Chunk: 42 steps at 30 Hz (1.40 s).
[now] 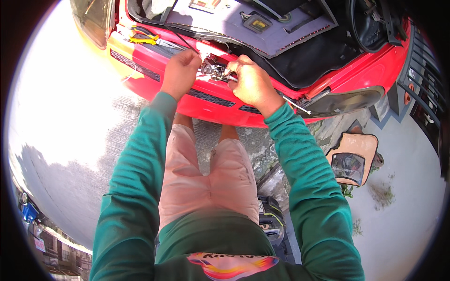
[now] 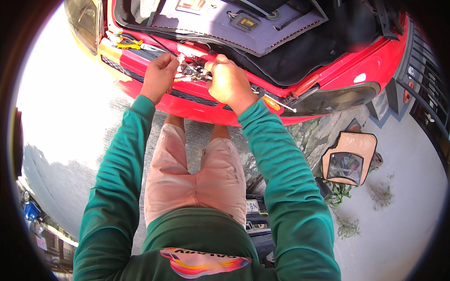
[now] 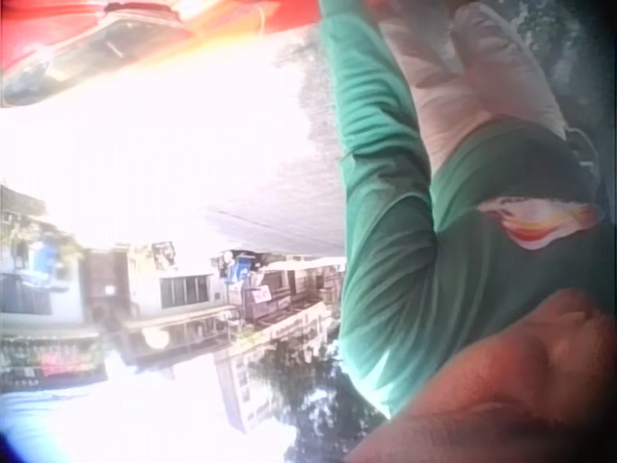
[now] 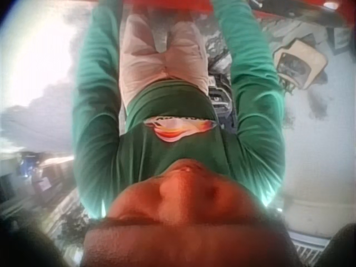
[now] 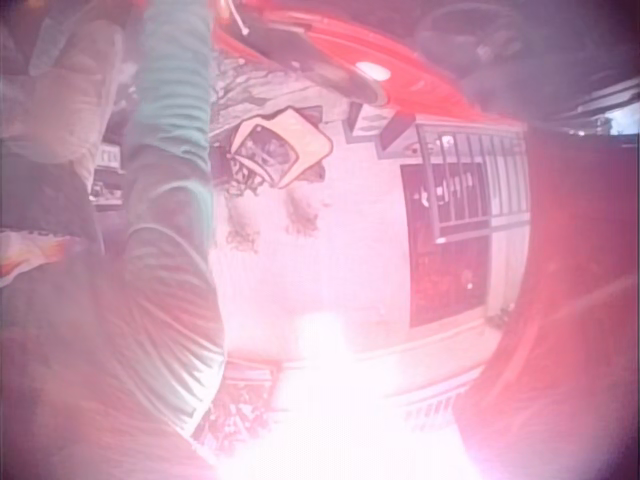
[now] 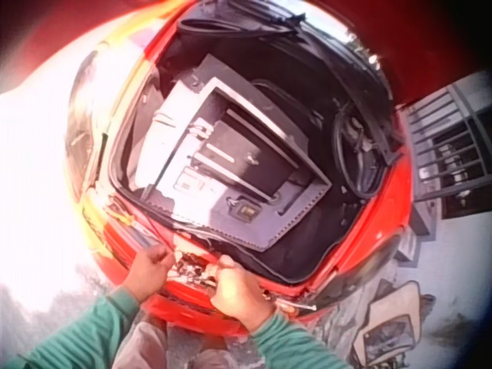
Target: The person works on the front bumper of a red car with the hood open. They use pliers and a screwdriver to manipulate wires and clips within the bumper's grille area, appearing to secure or adjust internal components.
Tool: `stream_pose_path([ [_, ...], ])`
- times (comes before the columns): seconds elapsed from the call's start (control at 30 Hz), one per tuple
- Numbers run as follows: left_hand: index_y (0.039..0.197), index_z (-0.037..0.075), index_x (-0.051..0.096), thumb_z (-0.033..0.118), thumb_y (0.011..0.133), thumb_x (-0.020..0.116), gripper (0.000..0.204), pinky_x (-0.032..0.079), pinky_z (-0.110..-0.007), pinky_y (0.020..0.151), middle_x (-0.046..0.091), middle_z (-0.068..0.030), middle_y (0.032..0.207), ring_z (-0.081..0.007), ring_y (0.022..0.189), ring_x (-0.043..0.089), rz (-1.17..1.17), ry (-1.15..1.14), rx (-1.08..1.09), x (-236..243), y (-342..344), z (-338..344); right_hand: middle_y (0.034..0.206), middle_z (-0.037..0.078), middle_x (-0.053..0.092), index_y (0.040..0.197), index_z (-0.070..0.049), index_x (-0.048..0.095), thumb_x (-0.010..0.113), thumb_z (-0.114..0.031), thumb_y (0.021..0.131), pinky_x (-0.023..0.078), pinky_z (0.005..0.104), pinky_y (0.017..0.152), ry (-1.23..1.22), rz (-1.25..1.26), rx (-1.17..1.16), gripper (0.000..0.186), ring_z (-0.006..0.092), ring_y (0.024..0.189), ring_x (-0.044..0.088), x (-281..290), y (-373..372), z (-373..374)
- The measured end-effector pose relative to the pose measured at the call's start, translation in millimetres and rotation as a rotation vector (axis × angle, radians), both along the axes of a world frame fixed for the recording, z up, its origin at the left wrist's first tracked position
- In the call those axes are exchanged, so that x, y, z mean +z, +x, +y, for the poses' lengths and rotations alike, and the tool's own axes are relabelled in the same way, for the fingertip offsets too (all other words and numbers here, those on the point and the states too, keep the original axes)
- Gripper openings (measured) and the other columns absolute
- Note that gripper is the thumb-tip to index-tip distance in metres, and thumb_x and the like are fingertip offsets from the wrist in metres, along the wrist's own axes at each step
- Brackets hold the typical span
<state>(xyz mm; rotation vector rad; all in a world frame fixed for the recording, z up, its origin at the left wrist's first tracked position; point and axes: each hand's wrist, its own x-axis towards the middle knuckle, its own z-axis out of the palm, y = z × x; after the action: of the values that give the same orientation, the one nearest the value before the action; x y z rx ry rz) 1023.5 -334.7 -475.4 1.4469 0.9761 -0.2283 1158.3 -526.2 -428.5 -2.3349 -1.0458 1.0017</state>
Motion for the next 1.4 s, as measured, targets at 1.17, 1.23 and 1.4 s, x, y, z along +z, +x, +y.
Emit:
stream_pose_path([
  [1.17, 0.122, 0.016, 0.080, 0.028, 0.087, 0.082, 0.037, 0.050, -0.053, 0.109, 0.065, -0.0111, 0.140, -0.0395, 0.130, 0.057, -0.322, 0.834, -0.675, 21, -5, -41, 0.101, 0.014, 0.075, 0.108, -0.007, 0.076, 0.076, -0.009, 0.088, 0.056, 0.0507, 0.085, -0.044, -0.115, -0.020, 0.020, 0.0375, 0.104, 0.068, 75, 0, -79],
  [1.23, 0.120, 0.016, 0.080, 0.027, 0.087, 0.082, 0.035, 0.050, -0.053, 0.109, 0.065, -0.0103, 0.140, -0.0387, 0.130, 0.057, -0.281, 0.836, -0.717, 20, -5, -37, 0.102, 0.014, 0.075, 0.109, -0.007, 0.076, 0.076, -0.008, 0.087, 0.056, 0.0498, 0.085, -0.106, -0.110, 0.015, 0.023, 0.0380, 0.102, 0.068, 76, 9, -92],
  [1.4, 0.113, 0.015, 0.079, 0.023, 0.088, 0.080, 0.027, 0.048, -0.052, 0.111, 0.067, -0.0082, 0.139, -0.0348, 0.135, 0.056, -0.262, 0.851, -0.730, 19, -6, -36, 0.100, 0.015, 0.075, 0.115, -0.005, 0.076, 0.077, -0.008, 0.089, 0.056, 0.0419, 0.087, -0.213, 0.175, -0.088, 0.026, 0.0347, 0.094, 0.071, 66, 33, -144],
])
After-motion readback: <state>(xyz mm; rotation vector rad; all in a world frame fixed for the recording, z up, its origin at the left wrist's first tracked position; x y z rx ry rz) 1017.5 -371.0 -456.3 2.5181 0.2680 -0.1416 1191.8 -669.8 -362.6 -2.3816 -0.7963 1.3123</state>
